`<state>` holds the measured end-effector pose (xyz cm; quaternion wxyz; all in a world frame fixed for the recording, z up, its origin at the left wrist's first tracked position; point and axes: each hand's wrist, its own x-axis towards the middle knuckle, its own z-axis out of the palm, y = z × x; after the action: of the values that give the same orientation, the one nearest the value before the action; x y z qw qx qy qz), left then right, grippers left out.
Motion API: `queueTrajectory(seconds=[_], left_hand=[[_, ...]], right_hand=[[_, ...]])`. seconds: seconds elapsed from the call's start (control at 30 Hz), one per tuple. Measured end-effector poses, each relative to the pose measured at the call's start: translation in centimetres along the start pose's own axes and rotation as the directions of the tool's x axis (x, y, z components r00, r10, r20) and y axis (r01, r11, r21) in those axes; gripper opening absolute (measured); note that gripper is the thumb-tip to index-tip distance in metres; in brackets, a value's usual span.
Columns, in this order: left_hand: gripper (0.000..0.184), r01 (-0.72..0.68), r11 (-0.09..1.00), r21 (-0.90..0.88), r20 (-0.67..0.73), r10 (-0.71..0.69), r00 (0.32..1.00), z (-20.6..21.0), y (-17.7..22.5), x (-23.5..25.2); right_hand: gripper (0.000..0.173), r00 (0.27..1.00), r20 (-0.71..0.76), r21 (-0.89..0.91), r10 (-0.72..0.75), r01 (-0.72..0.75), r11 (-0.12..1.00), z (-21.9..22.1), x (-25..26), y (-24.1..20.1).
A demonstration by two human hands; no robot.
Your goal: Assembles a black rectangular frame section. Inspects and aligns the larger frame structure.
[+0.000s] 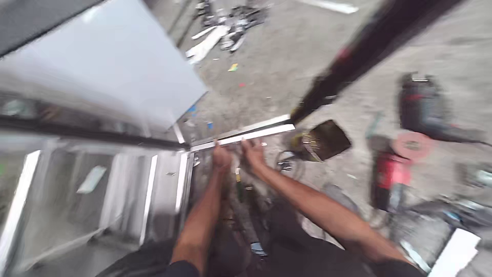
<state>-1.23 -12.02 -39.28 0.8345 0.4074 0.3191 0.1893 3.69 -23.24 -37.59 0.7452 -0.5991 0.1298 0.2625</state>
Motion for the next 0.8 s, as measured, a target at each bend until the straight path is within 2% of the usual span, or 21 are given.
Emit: queueTrajectory(seconds=[0.07,0.13,0.2,0.27,0.33,0.4,0.47,0.6,0.7,0.8], left_hand=[[0.058,0.028,0.992,-0.12,0.106,-0.016,0.994,-1.2,-1.0,1.3],[0.054,0.048,0.982,-0.185,0.114,-0.028,0.993,-2.2,-1.2,2.3],[0.051,0.064,0.975,-0.212,0.125,-0.037,0.991,-2.8,-1.0,2.4],[0.049,0.076,0.971,-0.225,0.122,-0.049,0.991,-2.6,-1.0,2.2],[0.048,0.071,0.968,-0.24,0.112,-0.045,0.993,-2.3,-1.2,2.3],[0.048,0.074,0.968,-0.241,0.108,-0.049,0.993,-2.2,-1.1,2.2],[0.053,0.094,0.971,-0.221,0.113,-0.07,0.991,-2.1,-1.0,2.1],[0.059,0.125,0.963,-0.238,0.149,-0.091,0.985,-1.6,-0.5,1.6],[0.059,0.1,0.96,-0.262,0.175,-0.054,0.983,-1.3,-0.8,1.6],[0.068,0.132,0.98,-0.15,0.152,-0.109,0.982,-1.3,-0.7,1.4]], right_hand=[[0.039,1.0,0.008,-0.184,-0.018,0.019,0.983,-0.8,0.7,-0.2],[0.042,0.999,0.017,-0.343,0.034,-0.026,0.939,-0.9,1.2,-0.5],[0.041,0.993,0.038,-0.423,0.113,-0.087,0.902,-1.1,1.6,-0.9],[0.042,0.979,0.057,-0.391,0.194,-0.157,0.907,-1.4,2.4,-1.1],[0.04,0.967,0.094,-0.227,0.238,-0.212,0.951,-1.5,2.9,-1.1],[0.037,0.962,0.095,-0.122,0.255,-0.243,0.962,-1.2,3.0,-1.3],[0.034,0.964,0.082,-0.102,0.254,-0.245,0.964,-1.1,3.0,-1.8],[0.038,0.957,0.081,-0.228,0.28,-0.256,0.939,-1.1,3.2,-2.4],[0.045,0.959,0.097,-0.456,0.266,-0.194,0.868,-1.8,3.4,-2.8],[0.05,0.958,0.108,-0.512,0.264,-0.174,0.841,-2.3,3.8,-2.5]])
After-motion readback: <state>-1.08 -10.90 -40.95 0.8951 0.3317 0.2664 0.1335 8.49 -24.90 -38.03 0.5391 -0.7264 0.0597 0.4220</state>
